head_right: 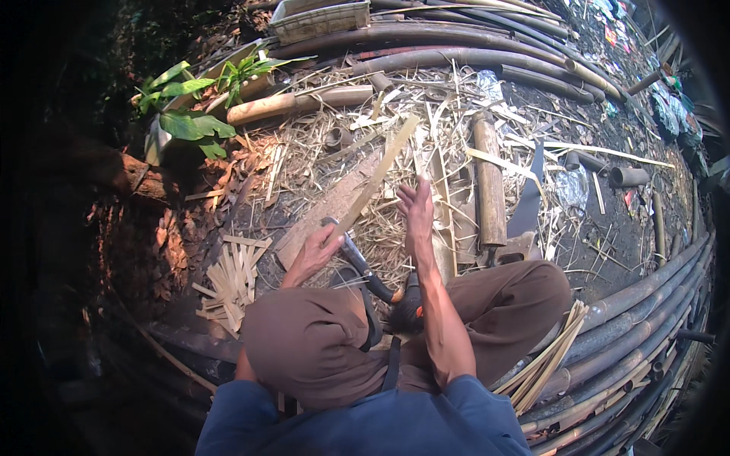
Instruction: The person sits on the ground and uses a machete to split bamboo strips into thinner pieces. They repeatedly position the bamboo, strike it with the machete, and set the split pieces aside.
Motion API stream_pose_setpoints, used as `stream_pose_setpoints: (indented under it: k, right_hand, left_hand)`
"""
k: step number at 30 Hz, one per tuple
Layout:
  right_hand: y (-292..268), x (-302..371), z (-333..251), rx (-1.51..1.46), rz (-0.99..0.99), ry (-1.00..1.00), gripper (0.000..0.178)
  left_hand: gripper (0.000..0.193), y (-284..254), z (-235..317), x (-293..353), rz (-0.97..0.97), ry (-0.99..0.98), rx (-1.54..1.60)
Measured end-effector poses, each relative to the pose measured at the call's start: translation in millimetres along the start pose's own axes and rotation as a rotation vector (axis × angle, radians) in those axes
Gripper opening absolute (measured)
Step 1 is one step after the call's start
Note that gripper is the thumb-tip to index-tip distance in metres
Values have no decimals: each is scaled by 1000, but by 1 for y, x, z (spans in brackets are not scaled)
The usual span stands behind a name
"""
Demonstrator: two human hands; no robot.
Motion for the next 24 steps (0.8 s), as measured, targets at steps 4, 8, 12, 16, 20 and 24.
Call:
stream_pose_setpoints:
  k: [4,8,12,16,20,24]
  right_hand:
    - [62,-10,-1,-267,-144,247,89]
    - [69,2,-2,-277,-26,44,58]
    - [60,11,-10,-204,65,-123,58]
    - [55,14,-15,-124,88,-215,60]
    - [60,4,-4,-139,35,-104,60]
    - [28,-13,35,-49,9,130,74]
  left_hand:
    - [28,37,-26,41,-125,-220,239]
    - [30,37,-24,62,-76,-340,259]
    - [37,31,-6,64,-38,-325,68]
    - [38,36,-11,62,-76,-340,6]
    - [37,30,-12,63,-68,-354,-45]
    - [30,46,-43,57,-40,-364,88]
Point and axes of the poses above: each hand's wrist, its own x-axis away from the middle knuckle, its own y-axis out of the palm, z = x × y, the point moved 8 cm from there along -x, towards the middle knuckle, and after that the axes turned 10 degrees about -x, right-handed, at the moved point
